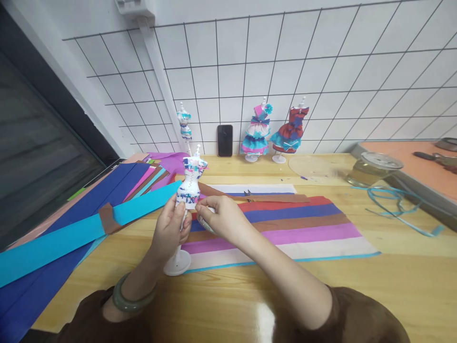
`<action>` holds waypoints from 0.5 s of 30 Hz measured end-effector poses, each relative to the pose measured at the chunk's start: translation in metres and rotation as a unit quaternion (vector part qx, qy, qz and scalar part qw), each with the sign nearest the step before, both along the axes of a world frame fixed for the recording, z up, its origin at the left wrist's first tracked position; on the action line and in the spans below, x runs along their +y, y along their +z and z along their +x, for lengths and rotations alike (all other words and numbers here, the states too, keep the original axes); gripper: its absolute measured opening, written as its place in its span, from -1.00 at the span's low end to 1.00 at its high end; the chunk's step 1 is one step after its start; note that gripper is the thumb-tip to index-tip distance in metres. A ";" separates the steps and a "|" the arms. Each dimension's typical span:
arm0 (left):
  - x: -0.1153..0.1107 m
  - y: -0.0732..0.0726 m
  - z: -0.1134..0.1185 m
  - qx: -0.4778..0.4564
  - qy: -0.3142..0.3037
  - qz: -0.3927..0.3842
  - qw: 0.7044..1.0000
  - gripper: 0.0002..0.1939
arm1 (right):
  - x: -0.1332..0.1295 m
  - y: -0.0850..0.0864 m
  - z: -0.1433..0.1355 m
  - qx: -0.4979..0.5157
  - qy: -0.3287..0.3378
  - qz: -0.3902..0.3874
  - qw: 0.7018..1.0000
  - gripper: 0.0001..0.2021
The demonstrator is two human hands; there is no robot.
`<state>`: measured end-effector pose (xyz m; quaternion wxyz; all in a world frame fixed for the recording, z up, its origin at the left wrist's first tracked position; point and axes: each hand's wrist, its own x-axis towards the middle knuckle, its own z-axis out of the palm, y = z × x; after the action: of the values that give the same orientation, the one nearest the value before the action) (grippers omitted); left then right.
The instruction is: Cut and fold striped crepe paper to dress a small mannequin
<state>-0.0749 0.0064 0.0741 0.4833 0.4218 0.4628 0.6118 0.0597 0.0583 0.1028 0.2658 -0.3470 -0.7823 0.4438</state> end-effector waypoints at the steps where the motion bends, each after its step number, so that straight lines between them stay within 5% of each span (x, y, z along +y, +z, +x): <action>1: 0.000 0.000 0.000 -0.003 -0.001 0.001 1.000 -0.60 | 0.000 0.000 0.000 0.004 0.002 -0.014 1.000 -0.71; 15: 0.000 -0.003 0.001 -0.046 -0.034 -0.009 0.998 -0.61 | 0.000 0.004 0.003 -0.012 0.004 0.001 1.000 -0.71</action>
<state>-0.0741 0.0063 0.0706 0.5282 0.4043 0.4311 0.6096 0.0625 0.0583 0.1064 0.2549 -0.3488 -0.7873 0.4398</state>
